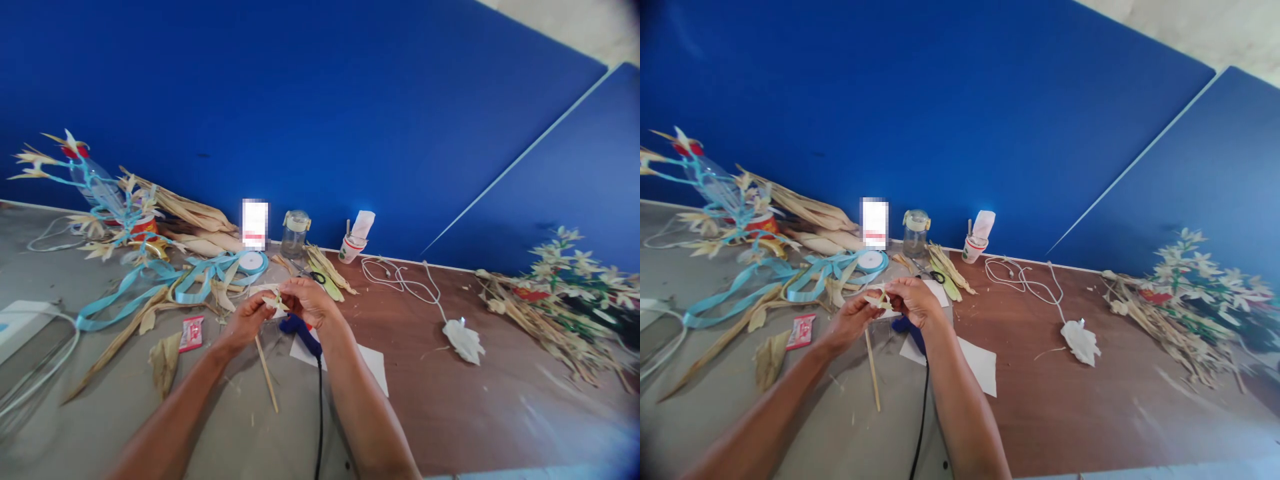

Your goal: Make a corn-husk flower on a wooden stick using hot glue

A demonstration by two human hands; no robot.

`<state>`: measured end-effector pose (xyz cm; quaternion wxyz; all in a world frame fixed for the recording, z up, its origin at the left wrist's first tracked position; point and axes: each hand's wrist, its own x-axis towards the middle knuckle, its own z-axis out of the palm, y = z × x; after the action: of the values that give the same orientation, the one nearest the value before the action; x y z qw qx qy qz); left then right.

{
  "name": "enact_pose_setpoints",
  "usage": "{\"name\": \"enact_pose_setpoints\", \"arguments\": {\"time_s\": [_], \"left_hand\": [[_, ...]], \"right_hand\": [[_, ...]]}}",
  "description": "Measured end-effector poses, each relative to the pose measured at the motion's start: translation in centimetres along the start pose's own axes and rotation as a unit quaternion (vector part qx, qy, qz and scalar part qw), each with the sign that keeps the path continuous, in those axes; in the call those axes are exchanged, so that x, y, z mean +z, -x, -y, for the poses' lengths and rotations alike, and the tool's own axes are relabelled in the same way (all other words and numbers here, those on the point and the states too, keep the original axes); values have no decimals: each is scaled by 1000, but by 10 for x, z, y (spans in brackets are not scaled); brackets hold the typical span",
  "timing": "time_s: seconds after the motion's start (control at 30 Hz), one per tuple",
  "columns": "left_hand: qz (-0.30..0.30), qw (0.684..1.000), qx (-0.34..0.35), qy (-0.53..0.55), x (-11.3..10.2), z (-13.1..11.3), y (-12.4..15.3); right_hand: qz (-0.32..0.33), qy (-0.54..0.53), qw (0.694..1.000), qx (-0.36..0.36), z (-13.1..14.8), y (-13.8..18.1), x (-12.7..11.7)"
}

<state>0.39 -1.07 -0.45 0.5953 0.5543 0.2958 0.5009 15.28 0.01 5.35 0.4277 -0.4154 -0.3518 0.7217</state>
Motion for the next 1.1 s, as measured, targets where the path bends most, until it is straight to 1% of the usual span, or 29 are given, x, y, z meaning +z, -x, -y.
{"name": "enact_pose_setpoints", "arguments": {"time_s": [0.13,0.23,0.33,0.47,0.57,0.67,0.73,0.83,0.93,1.1], "left_hand": [[-11,1000,8,-18,2,-5,0],[-24,1000,4,-15,2,-6,0],[-53,998,-4,18,2,-3,-1],[-68,996,17,46,1,0,-2],[-75,993,11,93,3,-4,-3],[-101,983,-10,155,6,-11,-3],[-114,978,-16,174,8,-14,-3],[-117,979,-18,165,8,-17,-3],[-113,980,-27,162,9,-18,-4],[-107,971,-33,211,10,-21,-4]], "right_hand": [[-11,-18,1000,-2,0,-1,-1],[-20,-44,999,-17,2,-1,-2],[-34,-67,997,-32,3,-2,-4],[-54,-78,995,-29,2,-4,-7],[-58,-82,994,-31,1,-5,-8],[-61,-91,993,-35,0,-5,-9],[-64,-91,993,-37,0,-5,-9],[-69,-78,994,-45,-2,-4,-8],[-69,-49,994,-67,-5,-4,-3],[-62,47,992,-97,-12,-2,10]]}}
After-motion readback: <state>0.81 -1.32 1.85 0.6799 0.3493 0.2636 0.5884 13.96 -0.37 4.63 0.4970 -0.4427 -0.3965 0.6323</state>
